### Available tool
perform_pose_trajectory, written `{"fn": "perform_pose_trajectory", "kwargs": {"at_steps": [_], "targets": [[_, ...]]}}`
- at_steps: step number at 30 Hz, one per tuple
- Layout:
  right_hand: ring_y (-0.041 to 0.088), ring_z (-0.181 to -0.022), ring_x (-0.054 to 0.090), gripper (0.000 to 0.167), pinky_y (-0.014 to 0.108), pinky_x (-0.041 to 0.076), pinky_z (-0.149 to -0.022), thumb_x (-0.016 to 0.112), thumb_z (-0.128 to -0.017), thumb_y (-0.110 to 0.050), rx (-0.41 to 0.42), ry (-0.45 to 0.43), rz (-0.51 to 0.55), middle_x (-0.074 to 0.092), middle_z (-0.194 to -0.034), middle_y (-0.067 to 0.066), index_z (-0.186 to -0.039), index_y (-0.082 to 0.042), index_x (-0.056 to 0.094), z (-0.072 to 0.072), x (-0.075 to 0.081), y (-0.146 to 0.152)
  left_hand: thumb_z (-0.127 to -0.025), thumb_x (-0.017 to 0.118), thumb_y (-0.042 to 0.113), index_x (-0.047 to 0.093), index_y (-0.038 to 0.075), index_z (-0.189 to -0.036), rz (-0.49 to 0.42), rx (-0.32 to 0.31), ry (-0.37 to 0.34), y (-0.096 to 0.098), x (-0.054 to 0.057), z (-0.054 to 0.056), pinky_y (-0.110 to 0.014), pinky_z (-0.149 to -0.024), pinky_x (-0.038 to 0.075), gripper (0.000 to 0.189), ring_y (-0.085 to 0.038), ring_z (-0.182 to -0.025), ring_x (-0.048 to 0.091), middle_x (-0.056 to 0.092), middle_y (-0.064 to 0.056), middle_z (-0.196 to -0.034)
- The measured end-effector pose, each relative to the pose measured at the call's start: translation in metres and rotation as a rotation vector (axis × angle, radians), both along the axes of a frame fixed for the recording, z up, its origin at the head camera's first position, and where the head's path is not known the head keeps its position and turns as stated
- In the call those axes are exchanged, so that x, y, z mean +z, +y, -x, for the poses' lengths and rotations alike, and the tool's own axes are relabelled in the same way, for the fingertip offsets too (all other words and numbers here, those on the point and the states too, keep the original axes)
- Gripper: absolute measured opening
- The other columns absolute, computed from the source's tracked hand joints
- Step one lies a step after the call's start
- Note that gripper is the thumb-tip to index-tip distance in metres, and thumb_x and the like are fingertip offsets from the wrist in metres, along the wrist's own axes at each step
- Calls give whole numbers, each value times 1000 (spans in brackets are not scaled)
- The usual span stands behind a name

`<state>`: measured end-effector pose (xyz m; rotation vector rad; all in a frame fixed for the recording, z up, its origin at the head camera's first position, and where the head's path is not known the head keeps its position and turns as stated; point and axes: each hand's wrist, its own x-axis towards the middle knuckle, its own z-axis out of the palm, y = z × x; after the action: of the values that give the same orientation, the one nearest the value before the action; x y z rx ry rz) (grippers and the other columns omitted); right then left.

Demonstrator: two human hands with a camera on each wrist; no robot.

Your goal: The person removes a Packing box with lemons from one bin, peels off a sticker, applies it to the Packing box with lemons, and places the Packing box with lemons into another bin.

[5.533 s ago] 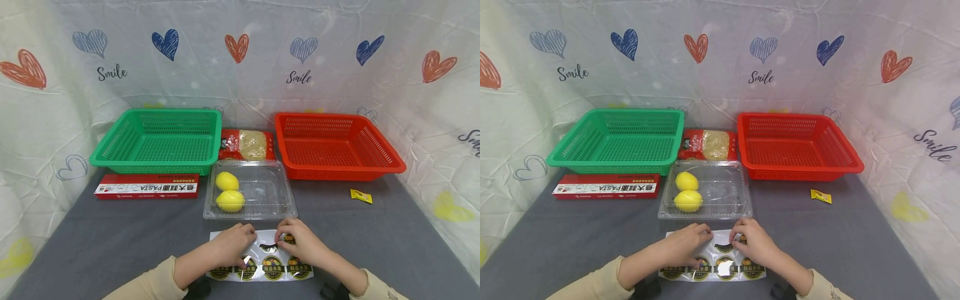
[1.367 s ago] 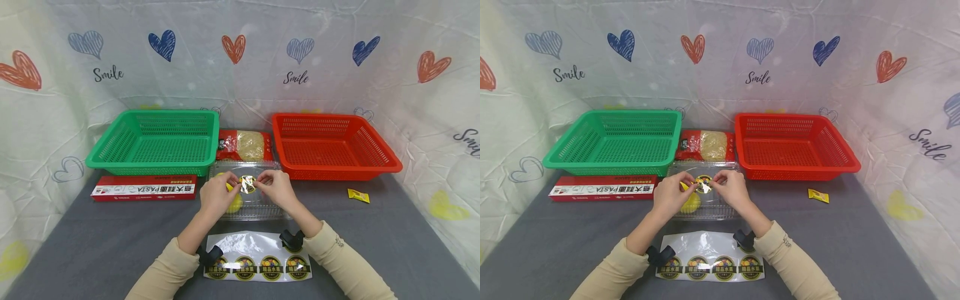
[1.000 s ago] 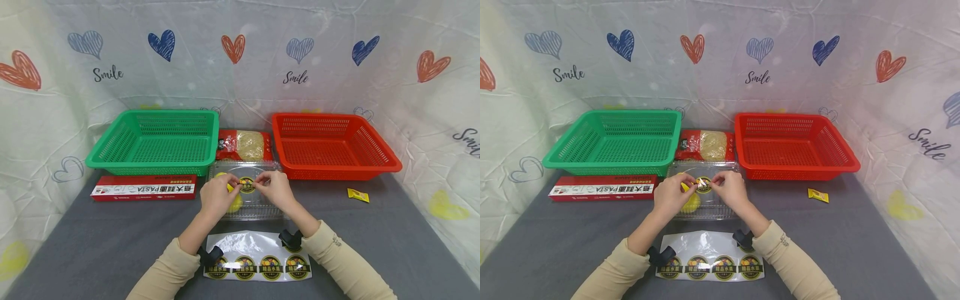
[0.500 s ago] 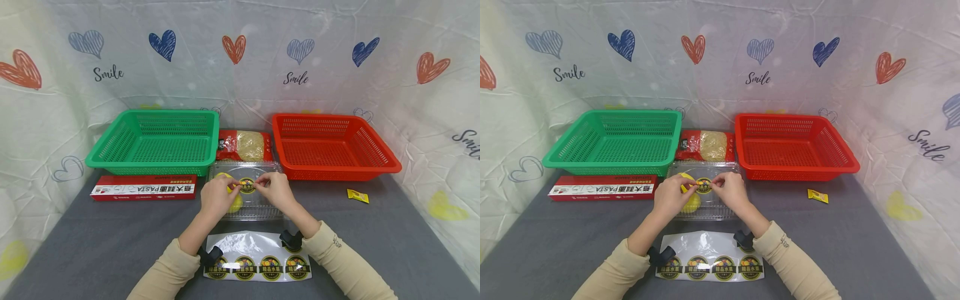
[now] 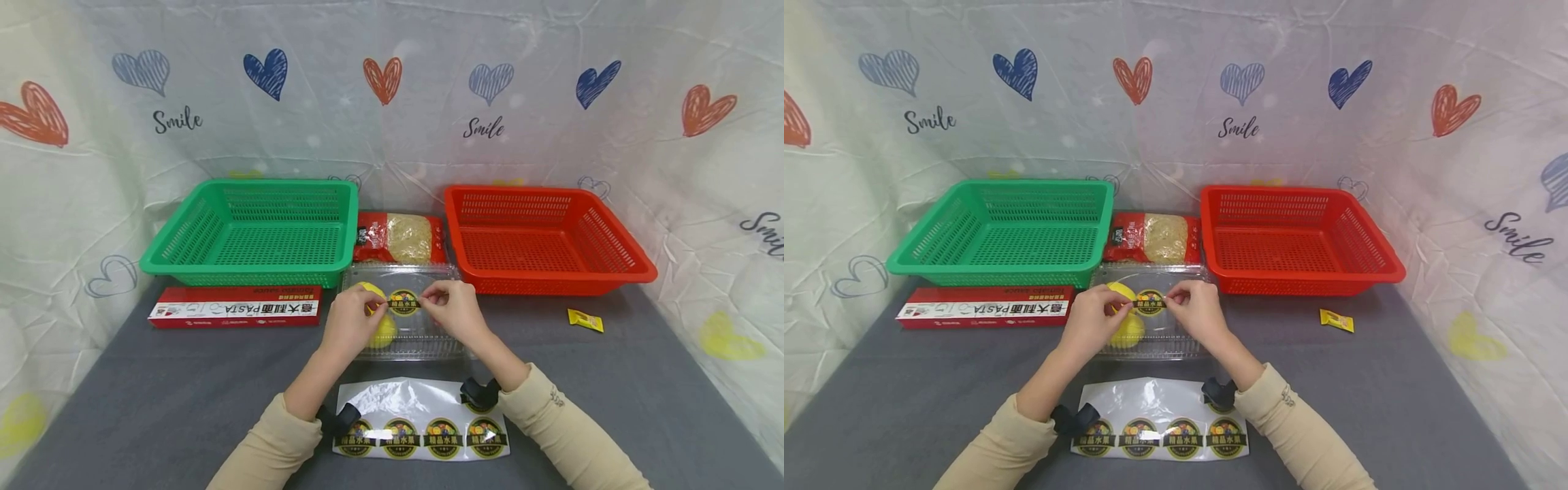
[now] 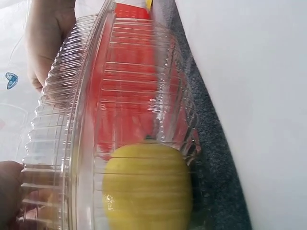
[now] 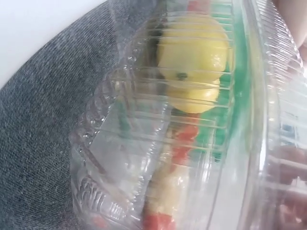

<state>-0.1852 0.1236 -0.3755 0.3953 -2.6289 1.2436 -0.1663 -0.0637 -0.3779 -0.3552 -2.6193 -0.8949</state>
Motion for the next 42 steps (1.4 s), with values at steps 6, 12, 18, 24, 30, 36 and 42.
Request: {"fn": "perform_pose_trajectory", "kwargs": {"at_steps": [6,12,18,24,30,36,42], "targets": [[11,-46,52,4,25,46,-45,70,-78,-6,13,-4,51,58,-59,2,-76,-3,68,-2,3,3,-76,73,10,73,4,-80,-110,-48,27,-5,-1,-2,-27,-59,49,7,-16,-65,57,59,-2,-71],[13,-58,57,4,24,50,-56,70,-78,-6,58,7,120,62,-68,3,-79,-4,68,-4,3,6,-76,73,8,72,4,-80,-208,-92,56,-9,0,-4,-35,-60,51,5,-17,-65,57,60,-2,-73],[20,-67,60,5,31,52,-63,68,-79,-2,79,-20,186,65,-75,10,-84,1,67,-17,18,6,-77,73,8,72,6,-81,-285,-88,86,-14,0,-4,-28,-58,50,5,-11,-66,55,59,0,-73],[26,-68,59,7,29,50,-64,64,-81,3,59,-23,195,64,-77,16,-86,6,66,-30,34,6,-78,72,7,72,5,-84,-345,-80,109,-20,0,-4,-25,-55,48,7,-12,-63,56,60,-2,-73],[18,-70,60,11,24,49,-65,65,-83,-5,46,-38,222,65,-80,11,-91,2,67,-19,14,20,-81,69,9,71,5,-89,-381,-54,73,-25,0,-5,-26,-54,45,10,-11,-64,55,62,-1,-77],[21,-71,61,13,20,49,-64,65,-84,-8,28,-52,272,64,-82,10,-93,0,67,-20,11,33,-82,68,13,70,6,-95,-402,-14,52,-30,-2,-5,-27,-56,41,15,-16,-71,54,61,-4,-82],[20,-73,62,18,20,50,-65,64,-85,-7,3,-49,311,64,-85,13,-97,5,64,-21,10,43,-82,69,13,65,4,-107,-409,2,2,-34,-7,-4,-37,-72,40,28,-25,-92,48,55,-14,-103]]}}
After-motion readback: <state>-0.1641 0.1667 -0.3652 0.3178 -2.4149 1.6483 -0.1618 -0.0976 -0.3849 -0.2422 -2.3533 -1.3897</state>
